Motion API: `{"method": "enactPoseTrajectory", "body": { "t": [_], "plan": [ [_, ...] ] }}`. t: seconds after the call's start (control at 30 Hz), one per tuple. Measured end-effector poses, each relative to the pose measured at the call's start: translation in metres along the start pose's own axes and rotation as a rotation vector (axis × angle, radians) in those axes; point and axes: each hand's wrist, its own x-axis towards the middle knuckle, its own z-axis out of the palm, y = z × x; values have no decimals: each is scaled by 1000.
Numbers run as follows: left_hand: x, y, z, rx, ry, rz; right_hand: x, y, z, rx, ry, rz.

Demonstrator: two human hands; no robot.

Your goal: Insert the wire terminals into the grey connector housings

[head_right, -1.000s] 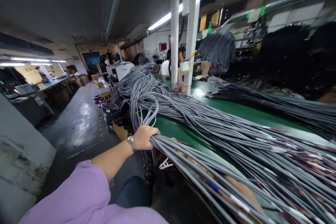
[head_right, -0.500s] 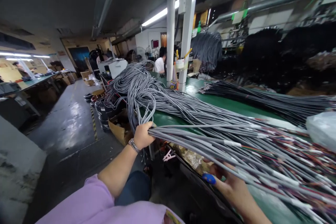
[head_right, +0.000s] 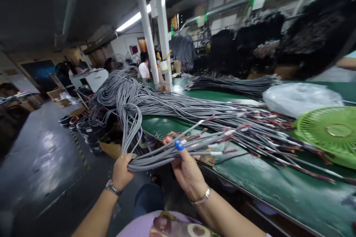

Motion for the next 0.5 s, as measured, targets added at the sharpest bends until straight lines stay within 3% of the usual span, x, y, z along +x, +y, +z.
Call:
{"method": "enactPoseTrajectory", "body": {
  "t": [0.13,0.23,0.37,0.5],
  "plan": [
    [-41,-34,2,5,-12,164,-14,36,-12,-50,-99,101],
    [-70,-48,12,29,-153,204,-21,69,-25,-140,-192,211],
    [-88,-46,21,77,-442,136,-18,96,-36,-276,-201,332],
    [-67,-31,8,-128,-819,104,-12,100,-39,-534,-264,368]
  ]
}}
